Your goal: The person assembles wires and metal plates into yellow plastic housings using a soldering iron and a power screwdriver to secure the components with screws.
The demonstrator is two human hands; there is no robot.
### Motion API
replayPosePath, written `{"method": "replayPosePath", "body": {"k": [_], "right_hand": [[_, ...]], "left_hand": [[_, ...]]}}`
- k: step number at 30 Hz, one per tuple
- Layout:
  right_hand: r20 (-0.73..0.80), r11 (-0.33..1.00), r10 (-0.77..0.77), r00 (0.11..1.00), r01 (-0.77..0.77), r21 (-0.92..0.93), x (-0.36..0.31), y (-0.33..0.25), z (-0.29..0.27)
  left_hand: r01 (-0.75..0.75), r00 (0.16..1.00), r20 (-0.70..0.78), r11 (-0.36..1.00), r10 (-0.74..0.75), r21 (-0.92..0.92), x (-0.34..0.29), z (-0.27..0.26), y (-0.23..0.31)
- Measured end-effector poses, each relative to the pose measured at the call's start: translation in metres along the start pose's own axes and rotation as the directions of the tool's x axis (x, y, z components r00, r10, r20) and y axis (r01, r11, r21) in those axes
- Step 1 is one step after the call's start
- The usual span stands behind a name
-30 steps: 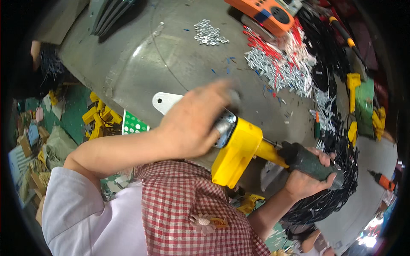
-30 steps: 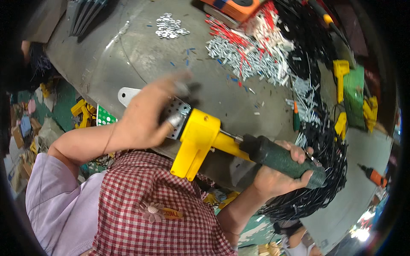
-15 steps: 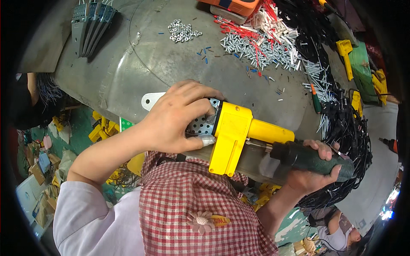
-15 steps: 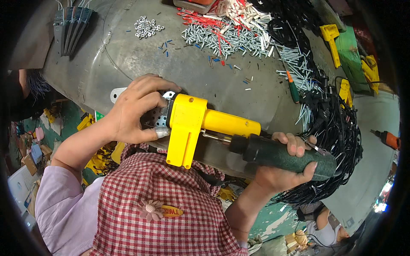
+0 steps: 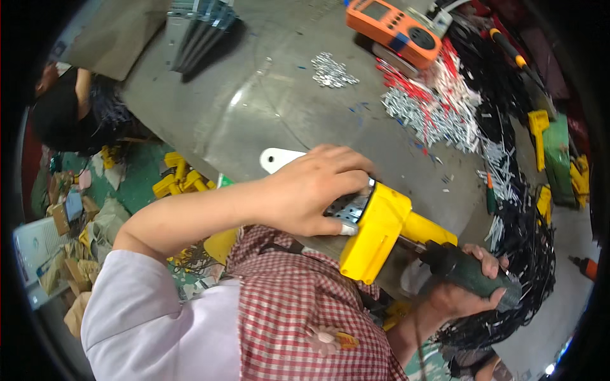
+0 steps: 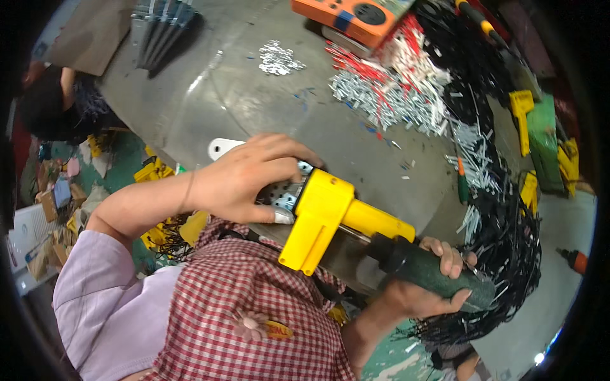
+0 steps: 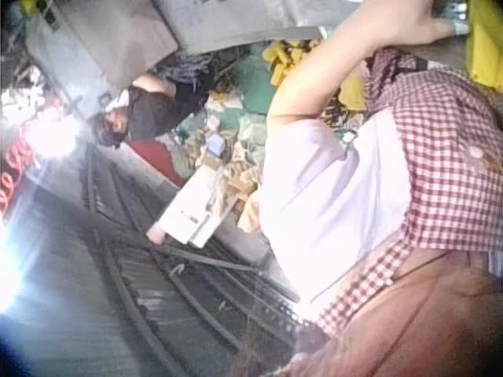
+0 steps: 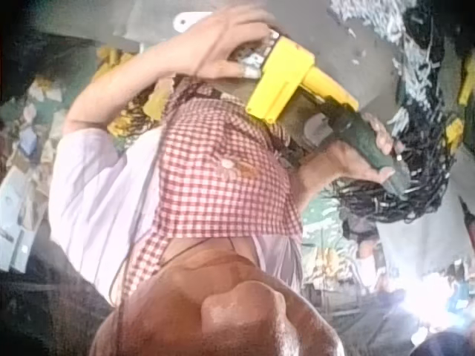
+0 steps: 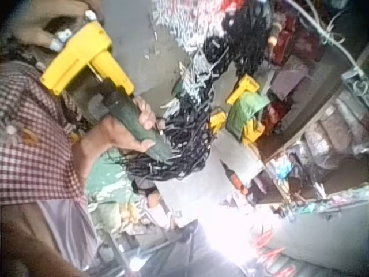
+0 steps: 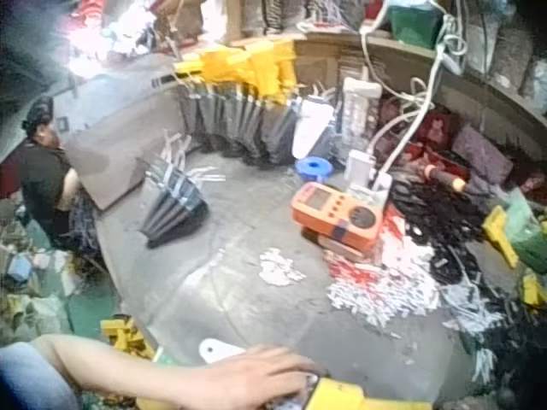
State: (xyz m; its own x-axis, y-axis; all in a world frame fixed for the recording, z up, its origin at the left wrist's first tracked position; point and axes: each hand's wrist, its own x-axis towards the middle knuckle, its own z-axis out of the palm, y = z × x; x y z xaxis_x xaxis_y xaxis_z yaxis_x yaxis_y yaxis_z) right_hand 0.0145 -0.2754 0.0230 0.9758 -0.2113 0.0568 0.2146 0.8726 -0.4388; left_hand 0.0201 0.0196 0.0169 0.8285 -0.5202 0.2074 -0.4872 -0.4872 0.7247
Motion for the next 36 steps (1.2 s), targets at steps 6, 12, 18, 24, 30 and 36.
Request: {"method": "replayPosePath", "body": {"k": [6,12,18,24,30,36], "right_hand": [[-0.015,0.991,0.007,1.0,-0.009,-0.135,-0.003,-0.006,-0.004],[-0.013,0.993,0.014,1.0,-0.015,-0.115,-0.003,-0.006,-0.002],[-0.044,0.99,-0.012,0.999,0.006,-0.142,-0.003,-0.004,0.0],[-0.062,0.994,-0.003,0.998,-0.004,-0.113,-0.004,-0.003,0.001],[-0.036,0.999,0.02,0.999,-0.022,-0.045,-0.003,-0.003,0.001],[-0.026,1.0,-0.001,1.0,0.001,-0.001,-0.005,0.001,0.001]], "left_hand": [[0.597,0.759,-0.524,0.734,-0.387,0.323,0.011,-0.047,-0.053],[0.258,0.952,-0.302,0.676,-0.055,0.69,0.017,-0.051,-0.068],[0.246,0.943,-0.297,0.916,-0.15,0.318,-0.007,-0.032,-0.018],[0.086,0.96,-0.271,0.996,-0.074,0.033,-0.029,0.018,0.016],[0.064,0.938,-0.341,0.998,-0.06,0.001,-0.03,0.026,0.014],[0.126,0.927,-0.352,0.992,-0.129,-0.033,-0.033,0.031,0.013]]}}
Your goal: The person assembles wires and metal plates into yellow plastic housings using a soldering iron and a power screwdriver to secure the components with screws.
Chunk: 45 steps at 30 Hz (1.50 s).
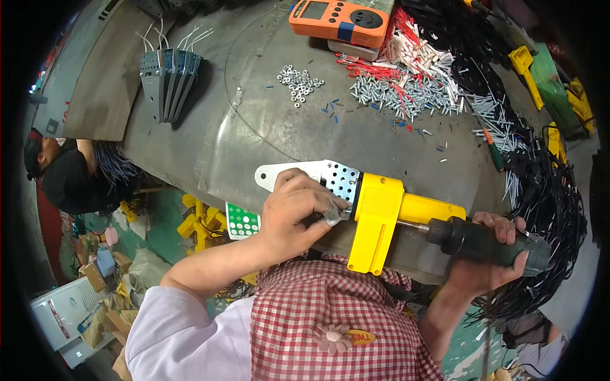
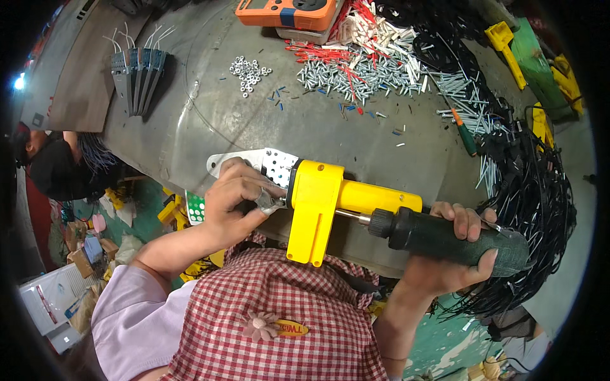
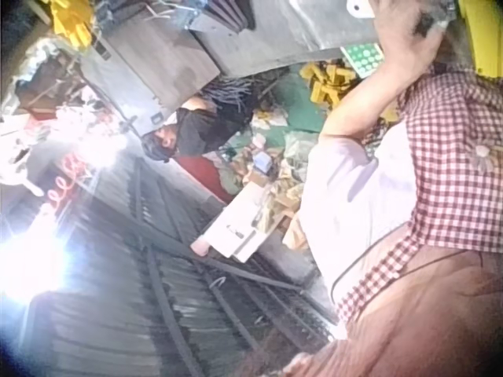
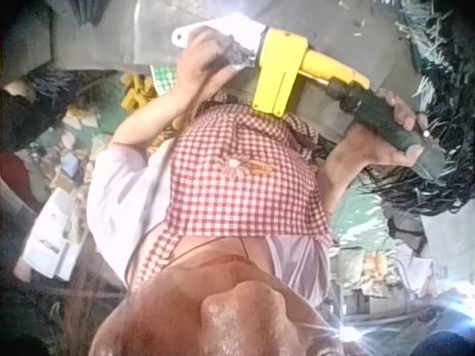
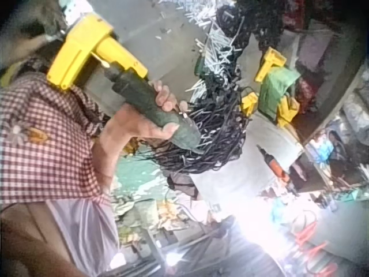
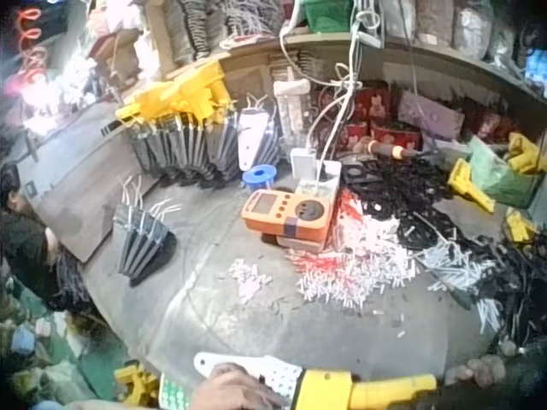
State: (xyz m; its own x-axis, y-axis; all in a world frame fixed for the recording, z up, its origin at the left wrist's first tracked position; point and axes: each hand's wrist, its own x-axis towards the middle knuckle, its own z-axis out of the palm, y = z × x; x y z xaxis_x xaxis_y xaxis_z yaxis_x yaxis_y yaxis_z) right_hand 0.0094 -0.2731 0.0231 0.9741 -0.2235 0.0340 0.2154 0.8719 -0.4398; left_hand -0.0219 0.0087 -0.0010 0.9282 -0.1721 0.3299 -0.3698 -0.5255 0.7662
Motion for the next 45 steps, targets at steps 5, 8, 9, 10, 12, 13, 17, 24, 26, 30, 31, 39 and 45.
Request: {"method": "replayPosePath", "body": {"k": [5,8,9,10,12,13,17,24,26,30,31,39,45], "right_hand": [[-0.03,0.994,-0.027,0.999,0.023,-0.106,-0.005,0.003,0.008],[-0.042,0.99,-0.041,0.998,0.035,-0.136,-0.007,0.004,0.008],[-0.044,0.989,-0.046,0.998,0.039,-0.139,-0.007,0.005,0.008],[-0.04,0.989,-0.045,0.998,0.039,-0.145,-0.007,0.005,0.009],[-0.028,0.994,-0.043,0.999,0.039,-0.107,-0.007,0.006,0.01],[-0.029,0.993,-0.043,0.999,0.04,-0.109,-0.007,0.006,0.01],[-0.039,0.993,-0.041,0.998,0.037,-0.115,-0.008,0.007,0.009],[-0.045,0.993,-0.063,0.997,0.059,-0.099,-0.007,0.002,0.006],[-0.074,0.992,-0.089,0.993,0.082,-0.091,-0.011,0.004,0.01],[-0.227,0.984,0.065,0.972,-0.1,-0.145,0.004,-0.008,0.001],[-0.172,0.965,0.07,0.983,-0.111,-0.238,0.017,-0.026,-0.006],[0.475,-0.973,0.139,0.869,0.209,-0.096,0.108,-0.164,0.002],[0.552,-0.738,0.413,0.724,0.622,-0.264,0.11,-0.095,-0.017]], "left_hand": [[-0.04,0.998,-0.051,0.996,0.044,0.084,0.008,0.002,0.006],[-0.072,0.997,-0.008,0.993,0.073,0.092,0.006,0.0,0.003],[-0.072,0.997,-0.014,0.994,0.073,0.088,0.006,-0.001,0.003],[-0.08,0.997,-0.006,0.992,0.081,0.094,0.007,-0.001,0.004],[-0.088,0.996,0.003,0.991,0.088,0.097,0.006,-0.001,0.004],[-0.081,0.997,0.006,0.991,0.081,0.102,0.006,-0.001,0.004],[-0.095,0.995,0.004,0.987,0.096,0.126,0.004,0.002,0.003],[-0.157,0.985,-0.045,0.971,0.168,0.178,0.007,0.013,0.006],[-0.153,0.983,-0.062,0.961,0.172,0.23,0.006,0.017,0.005],[-0.06,0.997,-0.029,0.975,0.067,0.215,0.005,0.011,0.011],[0.051,0.997,-0.068,0.996,-0.046,0.073,-0.001,0.007,0.008],[-0.102,0.969,0.247,0.911,0.001,0.399,0.03,-0.008,0.016],[0.247,0.96,0.132,0.969,-0.246,0.006,0.011,-0.056,0.011]]}}
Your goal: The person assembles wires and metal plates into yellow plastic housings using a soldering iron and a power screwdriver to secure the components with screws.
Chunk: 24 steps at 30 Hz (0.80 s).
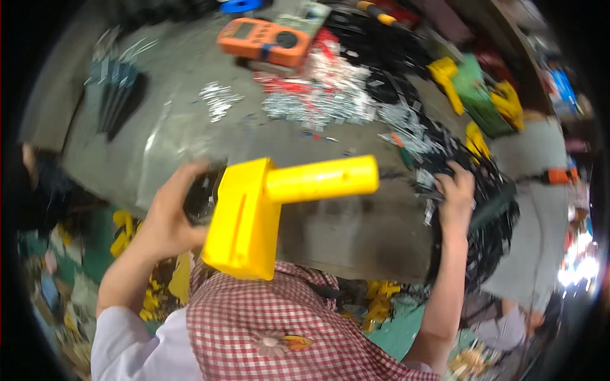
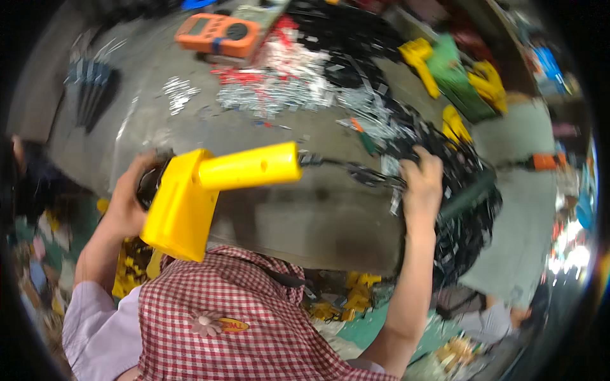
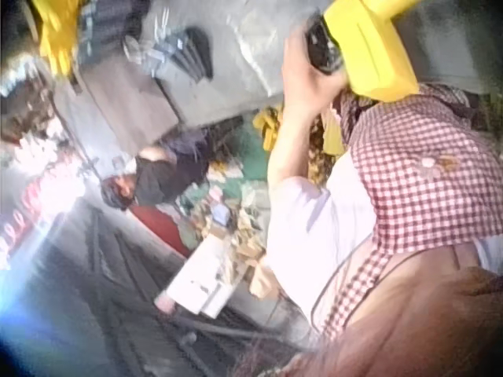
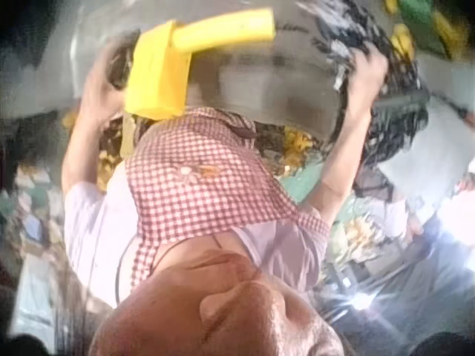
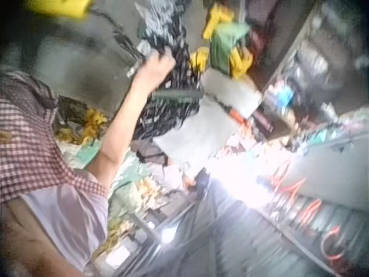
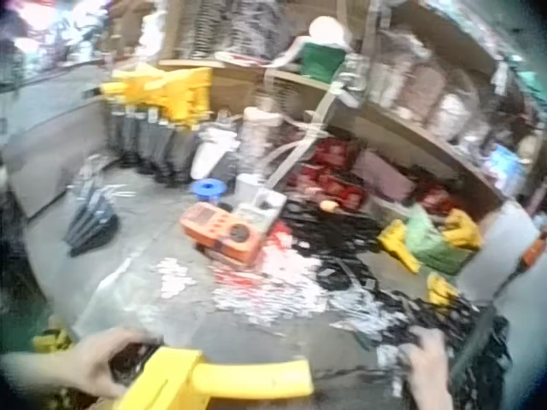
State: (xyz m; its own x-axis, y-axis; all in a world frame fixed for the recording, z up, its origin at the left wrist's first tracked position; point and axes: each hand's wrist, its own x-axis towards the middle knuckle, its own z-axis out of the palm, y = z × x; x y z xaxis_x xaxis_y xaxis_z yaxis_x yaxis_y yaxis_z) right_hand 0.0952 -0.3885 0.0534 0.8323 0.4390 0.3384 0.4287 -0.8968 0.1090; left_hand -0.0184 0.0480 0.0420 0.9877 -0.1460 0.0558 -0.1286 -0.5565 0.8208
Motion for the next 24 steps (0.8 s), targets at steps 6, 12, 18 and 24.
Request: {"method": "replayPosePath", "body": {"k": [6,12,18,24], "right_hand": [[0.352,0.466,0.159,0.922,-0.384,0.797,0.038,-0.145,0.016],[-0.004,0.521,0.17,0.985,-0.086,0.849,0.191,-0.176,0.032],[0.075,0.718,0.03,0.997,-0.074,0.692,0.262,-0.173,0.067],[-0.087,0.877,0.066,0.994,-0.016,0.481,0.252,-0.19,0.063]], "left_hand": [[0.387,0.908,0.076,0.755,-0.412,-0.529,-0.02,-0.059,-0.047],[0.379,0.873,-0.164,0.851,-0.459,-0.364,-0.022,-0.073,-0.073],[0.238,0.831,-0.554,0.871,0.046,0.43,-0.035,-0.074,-0.07],[0.568,0.821,-0.132,0.773,-0.555,0.281,-0.108,-0.043,-0.037]]}}
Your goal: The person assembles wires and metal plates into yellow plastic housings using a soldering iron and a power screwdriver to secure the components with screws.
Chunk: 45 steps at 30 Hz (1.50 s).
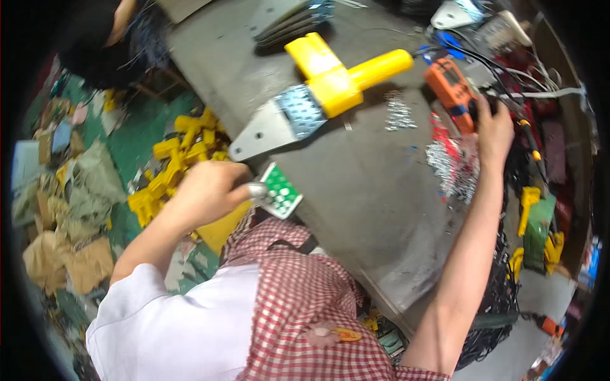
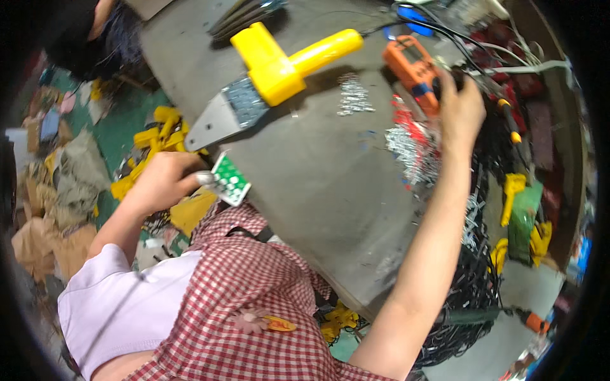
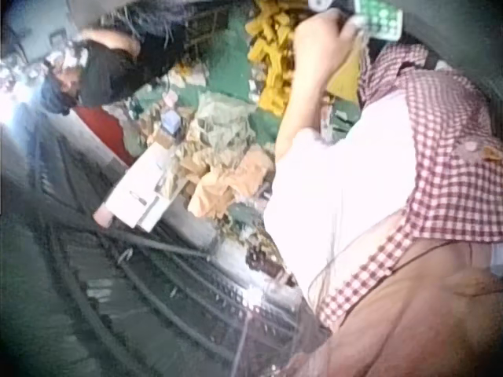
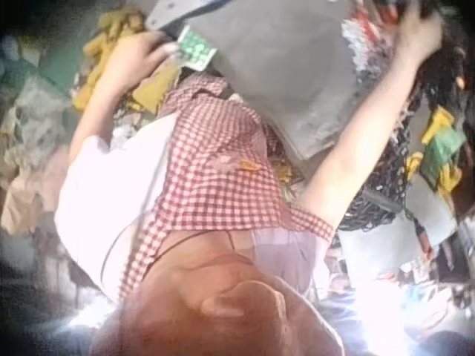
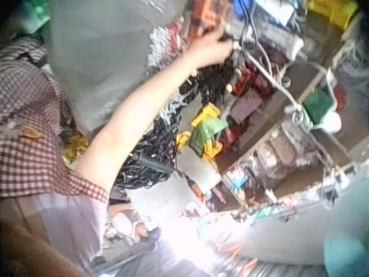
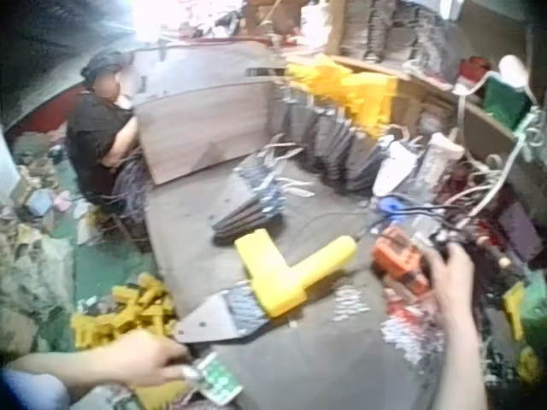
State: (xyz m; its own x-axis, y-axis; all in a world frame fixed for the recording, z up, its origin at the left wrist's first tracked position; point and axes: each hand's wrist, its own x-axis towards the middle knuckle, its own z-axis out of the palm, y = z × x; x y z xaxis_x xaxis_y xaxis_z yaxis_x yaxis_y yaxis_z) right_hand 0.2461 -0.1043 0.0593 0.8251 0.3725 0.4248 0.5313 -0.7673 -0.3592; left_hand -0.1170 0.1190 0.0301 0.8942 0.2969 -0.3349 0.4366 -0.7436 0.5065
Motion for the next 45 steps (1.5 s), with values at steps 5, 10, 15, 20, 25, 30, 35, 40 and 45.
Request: {"method": "replayPosePath", "body": {"k": [5,10,15,20,25,30,35,40,45], "right_hand": [[-0.077,0.951,-0.001,0.997,0.025,0.307,-0.055,-0.023,0.0],[0.416,0.849,-0.48,0.773,0.29,0.441,-0.198,-0.136,0.017],[0.333,0.755,-0.558,0.76,0.298,0.584,-0.201,-0.162,0.021],[0.37,0.764,-0.582,0.725,0.331,0.554,-0.194,-0.161,0.026],[0.412,0.753,-0.586,0.697,0.28,0.596,-0.187,-0.165,0.025],[0.333,0.725,-0.573,0.749,0.273,0.633,-0.158,-0.158,0.032],[0.023,0.847,-0.453,0.891,0.423,0.323,-0.067,-0.156,0.05],[0.273,0.834,-0.551,0.788,0.51,0.21,-0.032,-0.154,0.065],[-0.108,0.858,-0.208,0.972,0.235,0.458,-0.019,-0.096,0.028]], "left_hand": [[0.238,0.971,0.177,0.579,-0.161,-0.78,-0.009,0.053,-0.009],[0.135,0.987,0.102,0.303,-0.122,-0.944,-0.006,0.069,-0.002],[-0.146,0.973,-0.22,0.542,-0.075,-0.828,-0.007,0.08,-0.008],[-0.327,0.908,-0.408,0.768,0.095,-0.55,-0.001,0.071,-0.006],[-0.342,0.904,-0.414,0.769,0.111,-0.54,0.0,0.066,-0.006],[-0.332,0.892,-0.372,0.931,0.257,-0.151,0.003,0.028,-0.013],[-0.417,0.676,-0.573,0.882,0.464,0.222,0.04,0.004,0.006],[-0.436,0.763,-0.446,0.882,0.468,0.178,0.062,0.001,0.004],[-0.448,0.784,-0.418,0.885,0.459,0.129,0.087,-0.031,0.018]]}}
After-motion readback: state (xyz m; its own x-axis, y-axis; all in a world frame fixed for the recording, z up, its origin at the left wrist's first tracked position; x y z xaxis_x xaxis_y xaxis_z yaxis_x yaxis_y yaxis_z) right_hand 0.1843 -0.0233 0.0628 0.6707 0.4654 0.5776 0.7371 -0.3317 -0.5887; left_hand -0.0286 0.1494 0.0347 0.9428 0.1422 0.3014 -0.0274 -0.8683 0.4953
